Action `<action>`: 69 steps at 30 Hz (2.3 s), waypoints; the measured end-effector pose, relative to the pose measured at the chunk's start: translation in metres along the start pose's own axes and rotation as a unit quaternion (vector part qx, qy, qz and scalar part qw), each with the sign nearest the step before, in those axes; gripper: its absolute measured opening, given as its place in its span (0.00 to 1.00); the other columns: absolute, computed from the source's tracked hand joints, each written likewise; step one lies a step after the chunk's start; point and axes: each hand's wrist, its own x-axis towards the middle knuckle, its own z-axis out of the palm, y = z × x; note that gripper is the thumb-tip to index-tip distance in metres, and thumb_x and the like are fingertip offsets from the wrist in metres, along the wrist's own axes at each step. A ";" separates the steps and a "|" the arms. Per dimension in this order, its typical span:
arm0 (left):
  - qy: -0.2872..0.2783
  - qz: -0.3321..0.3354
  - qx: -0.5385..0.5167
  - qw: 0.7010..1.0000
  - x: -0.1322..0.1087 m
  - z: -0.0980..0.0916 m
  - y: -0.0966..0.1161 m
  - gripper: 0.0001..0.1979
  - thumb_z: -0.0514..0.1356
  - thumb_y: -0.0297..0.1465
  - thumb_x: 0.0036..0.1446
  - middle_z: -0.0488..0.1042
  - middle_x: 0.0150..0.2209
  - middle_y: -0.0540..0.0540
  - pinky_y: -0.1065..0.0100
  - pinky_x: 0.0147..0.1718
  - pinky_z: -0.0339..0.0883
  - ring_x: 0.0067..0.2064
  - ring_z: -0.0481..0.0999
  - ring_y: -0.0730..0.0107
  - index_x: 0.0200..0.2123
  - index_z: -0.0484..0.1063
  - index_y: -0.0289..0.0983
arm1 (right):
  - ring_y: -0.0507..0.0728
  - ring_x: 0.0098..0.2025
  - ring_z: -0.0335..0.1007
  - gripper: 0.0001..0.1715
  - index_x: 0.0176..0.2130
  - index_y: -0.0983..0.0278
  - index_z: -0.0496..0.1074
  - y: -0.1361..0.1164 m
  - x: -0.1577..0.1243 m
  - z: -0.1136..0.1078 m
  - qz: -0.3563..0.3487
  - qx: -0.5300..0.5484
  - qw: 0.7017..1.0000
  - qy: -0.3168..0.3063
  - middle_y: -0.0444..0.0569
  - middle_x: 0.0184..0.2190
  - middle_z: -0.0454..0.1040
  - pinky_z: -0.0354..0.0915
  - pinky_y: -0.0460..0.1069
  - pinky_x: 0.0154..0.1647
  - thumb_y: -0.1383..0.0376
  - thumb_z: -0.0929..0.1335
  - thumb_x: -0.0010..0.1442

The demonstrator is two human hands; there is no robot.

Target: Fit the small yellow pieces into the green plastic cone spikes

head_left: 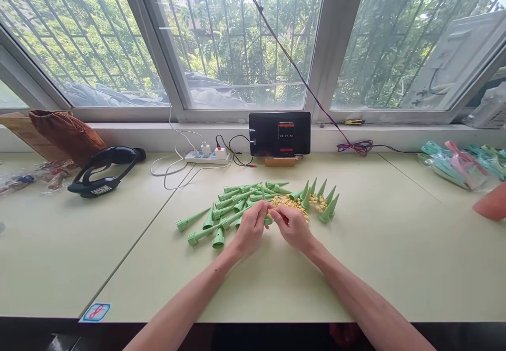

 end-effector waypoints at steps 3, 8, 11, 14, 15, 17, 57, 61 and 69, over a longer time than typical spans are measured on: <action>-0.010 0.038 0.061 0.997 -0.001 0.000 -0.001 0.18 0.45 0.38 0.69 0.73 0.40 0.44 0.71 0.28 0.70 0.35 0.71 0.71 0.43 0.72 0.37 | 0.50 0.22 0.52 0.23 0.26 0.62 0.62 0.001 0.002 -0.003 0.026 -0.003 0.997 0.068 0.40 0.20 0.58 0.52 0.47 0.24 0.55 0.60 0.69; -0.040 0.087 0.157 0.983 -0.003 -0.001 0.001 0.14 0.48 0.32 0.69 0.74 0.39 0.44 0.67 0.34 0.68 0.35 0.72 0.69 0.49 0.72 0.40 | 0.51 0.24 0.57 0.20 0.31 0.63 0.67 -0.002 0.004 -0.007 0.063 0.019 0.991 0.119 0.43 0.23 0.65 0.56 0.47 0.26 0.55 0.60 0.69; -0.065 0.085 0.179 0.978 -0.005 -0.001 0.001 0.14 0.48 0.30 0.68 0.74 0.40 0.44 0.67 0.34 0.66 0.36 0.72 0.69 0.48 0.73 0.41 | 0.52 0.26 0.61 0.17 0.37 0.64 0.71 -0.003 0.004 -0.007 0.057 0.021 0.992 0.110 0.46 0.28 0.70 0.60 0.48 0.28 0.55 0.62 0.68; -0.079 0.086 0.182 0.976 -0.005 0.000 0.001 0.14 0.49 0.30 0.68 0.74 0.39 0.44 0.68 0.36 0.66 0.37 0.73 0.68 0.44 0.75 0.41 | 0.52 0.26 0.62 0.15 0.40 0.64 0.72 -0.002 0.003 -0.005 0.043 0.010 0.995 0.089 0.47 0.30 0.72 0.61 0.48 0.29 0.55 0.64 0.67; -0.081 0.089 0.181 0.976 -0.005 0.000 0.001 0.14 0.49 0.29 0.68 0.74 0.39 0.45 0.67 0.36 0.66 0.37 0.73 0.67 0.44 0.75 0.41 | 0.52 0.26 0.61 0.15 0.40 0.64 0.73 -0.002 0.003 -0.005 0.038 0.005 0.996 0.083 0.47 0.31 0.72 0.62 0.48 0.29 0.56 0.64 0.66; -0.085 0.098 0.174 0.976 -0.005 0.000 0.002 0.14 0.49 0.29 0.67 0.75 0.40 0.44 0.67 0.37 0.67 0.38 0.73 0.66 0.44 0.76 0.41 | 0.52 0.26 0.61 0.14 0.39 0.64 0.73 -0.001 0.003 -0.005 0.029 -0.001 0.997 0.072 0.48 0.31 0.71 0.62 0.48 0.30 0.56 0.64 0.66; 0.017 0.286 0.151 0.946 -0.007 0.002 -0.007 0.08 0.55 0.25 0.63 0.74 0.38 0.43 0.75 0.23 0.66 0.32 0.74 0.75 0.41 0.75 0.37 | 0.50 0.22 0.56 0.08 0.25 0.62 0.63 -0.024 0.027 -0.122 0.113 -0.220 0.955 -0.164 0.40 0.19 0.63 0.53 0.45 0.23 0.66 0.62 0.56; 0.011 0.271 0.156 0.950 -0.008 0.002 -0.007 0.08 0.55 0.26 0.64 0.74 0.38 0.43 0.75 0.24 0.65 0.31 0.73 0.75 0.39 0.75 0.36 | 0.51 0.24 0.58 0.07 0.24 0.62 0.62 -0.022 0.027 -0.127 0.124 -0.271 0.935 -0.190 0.42 0.21 0.67 0.53 0.45 0.24 0.69 0.62 0.53; 0.000 0.261 0.161 0.952 -0.008 0.003 -0.006 0.08 0.55 0.27 0.64 0.74 0.37 0.44 0.75 0.23 0.63 0.31 0.72 0.76 0.36 0.74 0.36 | 0.51 0.24 0.59 0.07 0.24 0.63 0.65 -0.018 0.028 -0.128 0.144 -0.312 0.918 -0.197 0.42 0.19 0.67 0.53 0.45 0.25 0.71 0.63 0.52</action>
